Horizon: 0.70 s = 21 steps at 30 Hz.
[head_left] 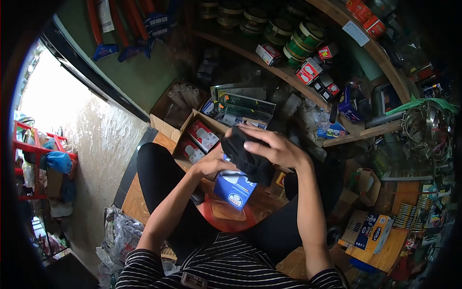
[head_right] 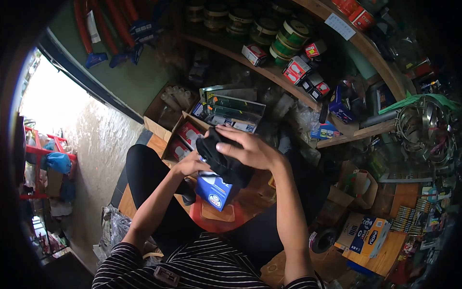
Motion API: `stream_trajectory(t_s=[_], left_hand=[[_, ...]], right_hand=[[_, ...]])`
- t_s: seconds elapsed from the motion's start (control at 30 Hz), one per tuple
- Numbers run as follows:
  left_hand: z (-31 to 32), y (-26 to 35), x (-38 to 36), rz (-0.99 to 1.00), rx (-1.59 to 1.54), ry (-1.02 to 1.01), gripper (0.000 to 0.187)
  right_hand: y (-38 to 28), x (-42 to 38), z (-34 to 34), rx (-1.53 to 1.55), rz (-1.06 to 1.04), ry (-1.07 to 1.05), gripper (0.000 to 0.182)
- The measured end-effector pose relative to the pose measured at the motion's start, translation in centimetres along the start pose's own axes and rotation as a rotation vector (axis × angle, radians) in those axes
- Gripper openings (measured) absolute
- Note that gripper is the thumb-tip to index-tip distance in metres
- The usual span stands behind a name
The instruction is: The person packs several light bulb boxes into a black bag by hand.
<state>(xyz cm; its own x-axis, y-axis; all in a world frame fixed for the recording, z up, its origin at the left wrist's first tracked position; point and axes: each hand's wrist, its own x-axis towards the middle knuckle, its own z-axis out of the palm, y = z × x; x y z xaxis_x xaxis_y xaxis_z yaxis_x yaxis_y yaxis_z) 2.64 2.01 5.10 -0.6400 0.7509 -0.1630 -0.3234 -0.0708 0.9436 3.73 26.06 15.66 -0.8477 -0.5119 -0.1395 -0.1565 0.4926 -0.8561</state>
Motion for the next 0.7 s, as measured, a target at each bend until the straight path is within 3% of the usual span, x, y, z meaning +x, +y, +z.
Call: stream_trajectory(t_s=[0.1, 0.17, 0.23, 0.33, 0.43, 0.47, 0.5, 0.6, 0.7], left_hand=[[0.6, -1.7, 1.4, 0.215, 0.333, -0.021, 0.125], [1.5, -1.1, 0.9, 0.219, 0.455, 0.089, 0.129], [1.1, -3.4, 1.6, 0.376, 0.534, 0.145, 0.128], [-0.1, -5.2, 3.0, 0.486, 0.641, 0.196, 0.123], [0.2, -1.3, 2.6, 0.488, 0.775, 0.306, 0.123], [0.7, -0.1, 2.6, 0.596, 0.785, 0.394, 0.125], [0.4, -0.3, 3.1, 0.677, 0.787, 0.449, 0.127], [-0.1, -0.4, 2.5, 0.614, 0.87, 0.484, 0.124], [-0.5, -2.2, 2.4, 0.542, 0.864, 0.526, 0.12]], right_hand=[[-0.4, -0.4, 1.7, -0.273, 0.018, -0.032, 0.085], [-0.1, 0.0, 3.6, -0.417, -0.048, 0.083, 0.09], [0.1, 0.8, 4.8, -0.534, -0.14, 0.138, 0.087], [-1.3, 1.5, 5.7, -0.296, -0.304, 0.19, 0.075], [-2.4, 1.8, 3.6, -0.347, -0.153, 0.428, 0.069], [-0.9, 2.0, 3.6, -0.448, -0.101, 0.602, 0.065], [0.3, 1.9, 3.3, -0.488, -0.053, 0.629, 0.071], [1.8, 1.8, 4.6, -0.389, 0.093, 0.466, 0.083], [1.8, 1.6, 6.4, -0.469, -0.006, 0.356, 0.082]])
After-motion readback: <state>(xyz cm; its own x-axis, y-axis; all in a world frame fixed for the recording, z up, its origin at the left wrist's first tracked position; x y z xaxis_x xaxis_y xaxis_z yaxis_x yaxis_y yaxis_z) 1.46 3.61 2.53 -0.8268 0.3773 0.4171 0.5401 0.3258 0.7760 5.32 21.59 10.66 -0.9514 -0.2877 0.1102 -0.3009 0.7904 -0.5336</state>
